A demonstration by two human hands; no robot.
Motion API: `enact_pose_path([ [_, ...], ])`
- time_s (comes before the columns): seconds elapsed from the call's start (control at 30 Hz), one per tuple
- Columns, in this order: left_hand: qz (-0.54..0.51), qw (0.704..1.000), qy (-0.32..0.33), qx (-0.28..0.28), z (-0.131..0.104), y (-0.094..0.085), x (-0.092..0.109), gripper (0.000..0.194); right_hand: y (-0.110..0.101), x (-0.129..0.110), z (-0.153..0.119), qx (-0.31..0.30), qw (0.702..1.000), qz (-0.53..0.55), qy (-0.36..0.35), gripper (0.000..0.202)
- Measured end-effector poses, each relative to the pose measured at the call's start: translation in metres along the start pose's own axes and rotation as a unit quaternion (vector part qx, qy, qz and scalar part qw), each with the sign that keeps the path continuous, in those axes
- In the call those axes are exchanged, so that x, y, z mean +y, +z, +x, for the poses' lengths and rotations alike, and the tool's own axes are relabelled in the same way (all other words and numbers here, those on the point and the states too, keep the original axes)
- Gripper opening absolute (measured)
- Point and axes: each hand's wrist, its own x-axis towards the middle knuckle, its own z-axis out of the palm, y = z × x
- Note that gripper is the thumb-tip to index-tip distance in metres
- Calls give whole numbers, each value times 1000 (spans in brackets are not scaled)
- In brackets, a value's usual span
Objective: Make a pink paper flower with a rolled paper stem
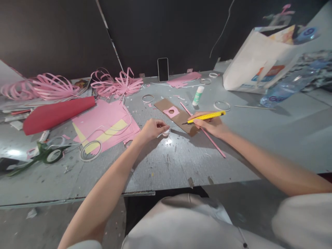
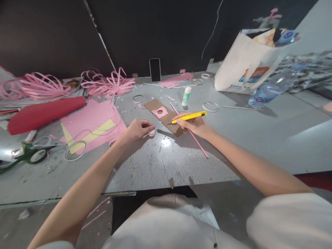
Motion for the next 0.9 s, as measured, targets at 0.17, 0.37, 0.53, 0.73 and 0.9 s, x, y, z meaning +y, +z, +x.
enact_pose_path([
  [0.17, -14, 1000, 7, 9, 0, 2, -7, 30, 10, -7, -2, 57, 997, 32, 32, 35],
  [0.37, -39, 999, 8, 20, -1, -1, -11, 35, 19, -8, -3, 132, 985, 84, 69, 38],
  [0.53, 0, 1000, 23, 13, -6, -7, -3, 35, 19, -5, -3, 145, 983, 83, 76, 37],
  [0.73, 60, 996, 63, -29, -10, -11, 0, 28, 19, -4, -4, 146, 983, 83, 68, 36],
  [0.9, 11, 999, 32, -11, -9, -15, -8, 38, 19, -5, -4, 159, 981, 85, 70, 37],
])
